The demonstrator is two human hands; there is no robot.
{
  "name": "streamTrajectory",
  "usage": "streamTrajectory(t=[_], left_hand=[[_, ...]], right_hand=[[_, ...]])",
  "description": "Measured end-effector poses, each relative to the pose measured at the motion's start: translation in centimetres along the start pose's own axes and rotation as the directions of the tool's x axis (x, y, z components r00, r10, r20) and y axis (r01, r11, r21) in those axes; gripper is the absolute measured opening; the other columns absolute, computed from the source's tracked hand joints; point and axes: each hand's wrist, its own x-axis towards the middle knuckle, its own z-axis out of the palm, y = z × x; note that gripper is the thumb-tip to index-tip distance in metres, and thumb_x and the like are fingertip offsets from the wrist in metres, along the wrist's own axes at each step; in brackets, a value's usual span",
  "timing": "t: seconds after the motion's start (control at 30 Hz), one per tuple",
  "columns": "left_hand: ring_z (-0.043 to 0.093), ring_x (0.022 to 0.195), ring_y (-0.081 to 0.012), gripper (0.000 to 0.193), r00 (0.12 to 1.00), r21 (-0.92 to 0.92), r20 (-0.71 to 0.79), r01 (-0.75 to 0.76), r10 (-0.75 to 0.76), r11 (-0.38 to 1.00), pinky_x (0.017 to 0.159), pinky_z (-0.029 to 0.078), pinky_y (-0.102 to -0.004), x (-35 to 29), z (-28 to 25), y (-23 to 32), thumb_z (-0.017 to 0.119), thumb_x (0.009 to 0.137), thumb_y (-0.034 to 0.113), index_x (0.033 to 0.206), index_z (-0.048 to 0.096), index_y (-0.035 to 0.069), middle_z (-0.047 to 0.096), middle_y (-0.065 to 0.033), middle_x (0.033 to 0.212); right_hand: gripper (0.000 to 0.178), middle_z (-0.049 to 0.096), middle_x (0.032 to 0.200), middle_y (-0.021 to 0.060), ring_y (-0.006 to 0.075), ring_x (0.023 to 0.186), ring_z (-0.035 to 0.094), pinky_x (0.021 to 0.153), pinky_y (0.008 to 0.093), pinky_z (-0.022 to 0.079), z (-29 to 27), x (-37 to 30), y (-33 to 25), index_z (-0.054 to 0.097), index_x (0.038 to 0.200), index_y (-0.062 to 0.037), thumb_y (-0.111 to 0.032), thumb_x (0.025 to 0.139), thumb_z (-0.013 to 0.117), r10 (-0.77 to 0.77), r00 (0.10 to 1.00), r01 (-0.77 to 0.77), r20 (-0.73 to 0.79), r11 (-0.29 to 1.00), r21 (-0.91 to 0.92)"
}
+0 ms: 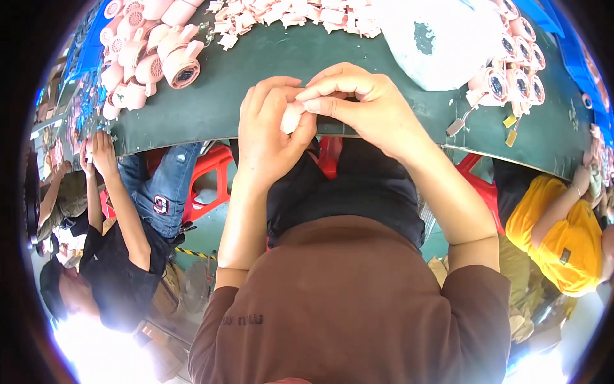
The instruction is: Assembling internal electronic parts into pink plastic housings and then packing the assembled units into a cardboard box.
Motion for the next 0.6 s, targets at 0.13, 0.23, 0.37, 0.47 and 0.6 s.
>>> streamTrajectory(t=[0.13, 0.23, 0.37, 0.47, 0.6], left_hand=[[0.058, 0.100, -0.0327, 0.036, 0.995, -0.070, -0.087, 0.037, -0.043, 0.997, 0.084, 0.044, -0.0434, -0.6, 0.6, -0.2, 0.075, 0.072, 0.010, 0.101, 0.055, 0.005, 0.057, -0.0143, 0.114], [0.058, 0.103, -0.0336, 0.039, 0.994, -0.044, -0.110, 0.000, -0.005, 0.999, 0.083, 0.045, -0.0435, -0.6, 0.7, -0.2, 0.076, 0.070, 0.007, 0.100, 0.052, 0.005, 0.056, -0.0151, 0.115], [0.058, 0.102, -0.0329, 0.040, 0.993, -0.024, -0.115, 0.000, -0.002, 1.000, 0.082, 0.045, -0.0430, -0.5, 1.0, 0.0, 0.077, 0.069, 0.007, 0.100, 0.052, 0.006, 0.057, -0.0141, 0.115], [0.057, 0.102, -0.0341, 0.035, 0.995, -0.003, -0.095, -0.009, 0.009, 1.000, 0.083, 0.048, -0.0433, -0.6, 1.2, 0.2, 0.076, 0.071, 0.006, 0.097, 0.053, 0.004, 0.058, -0.0160, 0.111], [0.058, 0.098, -0.0323, 0.036, 0.978, -0.041, -0.207, -0.010, 0.001, 0.999, 0.083, 0.048, -0.0422, -0.9, 1.6, 0.1, 0.077, 0.070, 0.003, 0.099, 0.055, 0.006, 0.058, -0.0139, 0.107]], right_hand=[[0.014, 0.070, 0.098, 0.0044, 0.0101, 0.093, 0.065, 0.084, 0.0250, 0.051, 0.3, 0.5, -0.6, 0.073, 0.102, -0.0015, -0.008, 0.090, 0.070, 0.120, 0.992, -0.123, 0.032, 0.986, 0.117], [0.014, 0.071, 0.094, 0.0052, 0.0103, 0.091, 0.065, 0.083, 0.0251, 0.052, 0.5, 0.7, -1.0, 0.072, 0.102, -0.0008, -0.008, 0.090, 0.071, 0.175, 0.984, -0.178, 0.038, 0.974, 0.137], [0.013, 0.070, 0.092, 0.0061, 0.0110, 0.089, 0.065, 0.081, 0.0250, 0.053, 0.9, 0.5, -0.9, 0.069, 0.101, 0.0010, -0.007, 0.090, 0.070, 0.169, 0.986, -0.166, -0.009, 0.976, 0.143], [0.014, 0.070, 0.094, 0.0058, 0.0107, 0.090, 0.065, 0.081, 0.0252, 0.052, 1.1, 0.3, -0.3, 0.069, 0.101, 0.0013, -0.005, 0.089, 0.069, 0.179, 0.983, -0.175, -0.029, 0.979, 0.107], [0.015, 0.069, 0.097, 0.0057, 0.0104, 0.092, 0.064, 0.082, 0.0250, 0.051, 1.6, 0.2, -0.4, 0.068, 0.103, 0.0013, -0.006, 0.090, 0.068, 0.157, 0.986, -0.139, -0.060, 0.962, 0.234]])
